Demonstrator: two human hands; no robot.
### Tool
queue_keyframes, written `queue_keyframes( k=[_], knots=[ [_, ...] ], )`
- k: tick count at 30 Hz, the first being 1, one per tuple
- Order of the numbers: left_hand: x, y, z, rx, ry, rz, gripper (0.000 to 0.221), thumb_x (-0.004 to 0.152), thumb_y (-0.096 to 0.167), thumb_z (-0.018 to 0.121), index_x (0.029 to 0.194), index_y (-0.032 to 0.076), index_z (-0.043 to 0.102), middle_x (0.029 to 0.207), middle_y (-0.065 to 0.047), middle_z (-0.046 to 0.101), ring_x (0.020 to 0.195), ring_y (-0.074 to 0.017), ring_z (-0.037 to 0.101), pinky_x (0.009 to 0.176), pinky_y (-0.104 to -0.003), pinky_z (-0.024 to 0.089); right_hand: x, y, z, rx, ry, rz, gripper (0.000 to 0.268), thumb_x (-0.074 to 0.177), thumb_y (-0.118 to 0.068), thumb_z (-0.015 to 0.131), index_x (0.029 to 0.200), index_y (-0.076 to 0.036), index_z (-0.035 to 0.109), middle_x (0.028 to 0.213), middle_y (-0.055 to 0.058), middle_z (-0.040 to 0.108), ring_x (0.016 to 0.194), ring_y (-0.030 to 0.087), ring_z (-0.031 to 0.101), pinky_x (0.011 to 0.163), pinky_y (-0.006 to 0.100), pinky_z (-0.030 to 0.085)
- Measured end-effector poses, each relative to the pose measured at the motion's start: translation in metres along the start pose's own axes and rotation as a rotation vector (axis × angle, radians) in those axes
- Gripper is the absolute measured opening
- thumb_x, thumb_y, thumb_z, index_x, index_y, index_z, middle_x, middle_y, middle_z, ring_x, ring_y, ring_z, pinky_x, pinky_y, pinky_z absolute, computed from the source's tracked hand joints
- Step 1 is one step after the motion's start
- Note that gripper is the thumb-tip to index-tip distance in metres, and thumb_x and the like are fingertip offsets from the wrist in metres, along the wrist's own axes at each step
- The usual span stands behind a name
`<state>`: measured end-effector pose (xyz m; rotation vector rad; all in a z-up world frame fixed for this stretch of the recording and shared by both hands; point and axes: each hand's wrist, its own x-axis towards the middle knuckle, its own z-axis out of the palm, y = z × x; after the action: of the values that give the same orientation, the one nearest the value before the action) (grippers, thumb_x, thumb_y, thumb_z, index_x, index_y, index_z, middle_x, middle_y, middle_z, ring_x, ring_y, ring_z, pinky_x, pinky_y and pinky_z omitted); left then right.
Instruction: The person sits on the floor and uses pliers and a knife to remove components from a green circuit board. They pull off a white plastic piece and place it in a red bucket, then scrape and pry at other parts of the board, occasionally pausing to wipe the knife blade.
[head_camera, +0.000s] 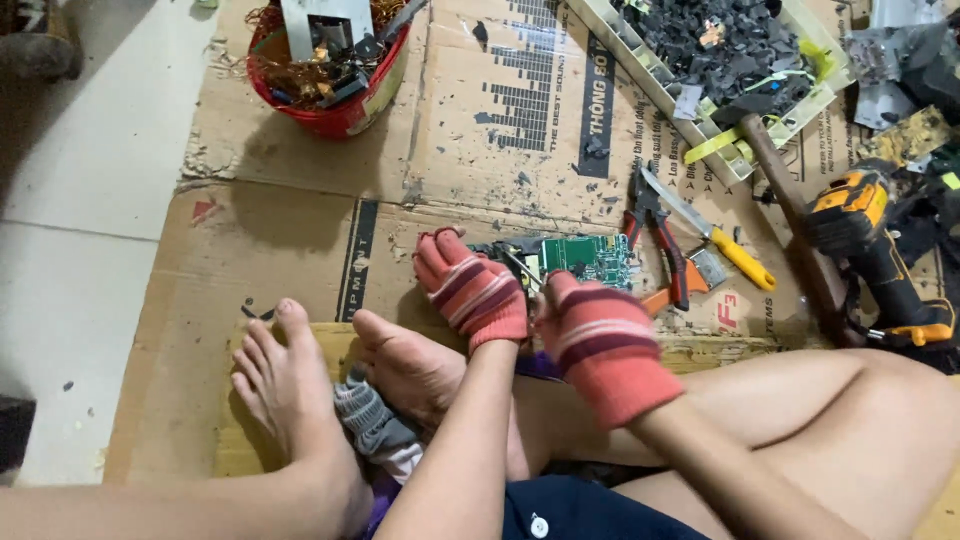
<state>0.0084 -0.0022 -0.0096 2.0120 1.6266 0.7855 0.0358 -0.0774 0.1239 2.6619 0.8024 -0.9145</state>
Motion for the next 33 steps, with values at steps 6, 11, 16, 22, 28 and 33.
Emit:
queue_keyframes(
  k=[6, 11, 16, 22, 28, 33],
  knots=[
    [-0.001, 0.008, -0.013, -0.030, 0.005, 0.017, 0.035, 0.072, 0.000, 0.057, 0.105, 0.012, 0.056, 0.117, -0.008, 0.055, 0.116, -0.0336, 0.057, 0.096, -0.047, 0.050, -0.004, -0.012, -0.102, 0.161, -0.210, 0.164, 0.032, 0.095, -0.014, 0.058, 0.125, -0.016, 0.069, 0.111, 0.013, 0.079, 0.099, 0.032, 0.075, 0.098, 0.046, 0.057],
    [-0.003, -0.002, 0.002, -0.030, -0.008, 0.013, 0.034, 0.075, 0.004, 0.054, 0.107, 0.016, 0.056, 0.118, -0.006, 0.055, 0.115, -0.0323, 0.057, 0.096, -0.045, 0.050, 0.006, -0.037, -0.134, -0.172, -0.298, 0.030, 0.027, 0.099, -0.017, 0.057, 0.122, -0.015, 0.072, 0.105, 0.010, 0.079, 0.086, 0.022, 0.074, 0.087, 0.035, 0.062],
    [-0.001, 0.007, -0.012, -0.018, 0.015, 0.030, 0.032, 0.074, 0.004, 0.057, 0.105, 0.012, 0.056, 0.113, -0.008, 0.054, 0.109, -0.0323, 0.058, 0.095, -0.044, 0.049, 0.022, -0.047, -0.124, -0.431, -0.323, -0.076, 0.025, 0.097, -0.020, 0.061, 0.119, -0.016, 0.073, 0.103, 0.005, 0.078, 0.082, 0.016, 0.073, 0.083, 0.029, 0.064],
    [-0.003, 0.006, -0.009, 0.033, 0.016, 0.048, 0.034, 0.072, 0.006, 0.063, 0.106, 0.012, 0.056, 0.112, -0.009, 0.055, 0.108, -0.0325, 0.058, 0.093, -0.047, 0.050, 0.038, -0.046, -0.106, -0.590, -0.310, -0.179, 0.019, 0.091, -0.020, 0.067, 0.109, -0.015, 0.073, 0.093, 0.003, 0.075, 0.079, 0.017, 0.071, 0.082, 0.030, 0.063],
    [0.005, 0.012, -0.015, 0.109, -0.016, 0.048, 0.041, 0.069, 0.012, 0.072, 0.106, 0.012, 0.056, 0.111, -0.009, 0.055, 0.104, -0.0315, 0.056, 0.092, -0.047, 0.048, 0.050, -0.035, -0.097, -0.735, -0.263, -0.264, 0.014, 0.086, -0.020, 0.073, 0.099, -0.015, 0.074, 0.082, 0.001, 0.072, 0.077, 0.018, 0.069, 0.082, 0.031, 0.061],
    [0.025, -0.011, 0.000, 0.204, -0.013, -0.026, 0.045, 0.068, 0.016, 0.074, 0.109, 0.012, 0.055, 0.111, -0.009, 0.053, 0.106, -0.0309, 0.051, 0.094, -0.047, 0.043, 0.049, -0.019, -0.081, -0.805, -0.225, -0.279, 0.012, 0.080, -0.020, 0.079, 0.089, -0.014, 0.074, 0.072, 0.000, 0.069, 0.075, 0.020, 0.068, 0.081, 0.033, 0.060]
  ],
)
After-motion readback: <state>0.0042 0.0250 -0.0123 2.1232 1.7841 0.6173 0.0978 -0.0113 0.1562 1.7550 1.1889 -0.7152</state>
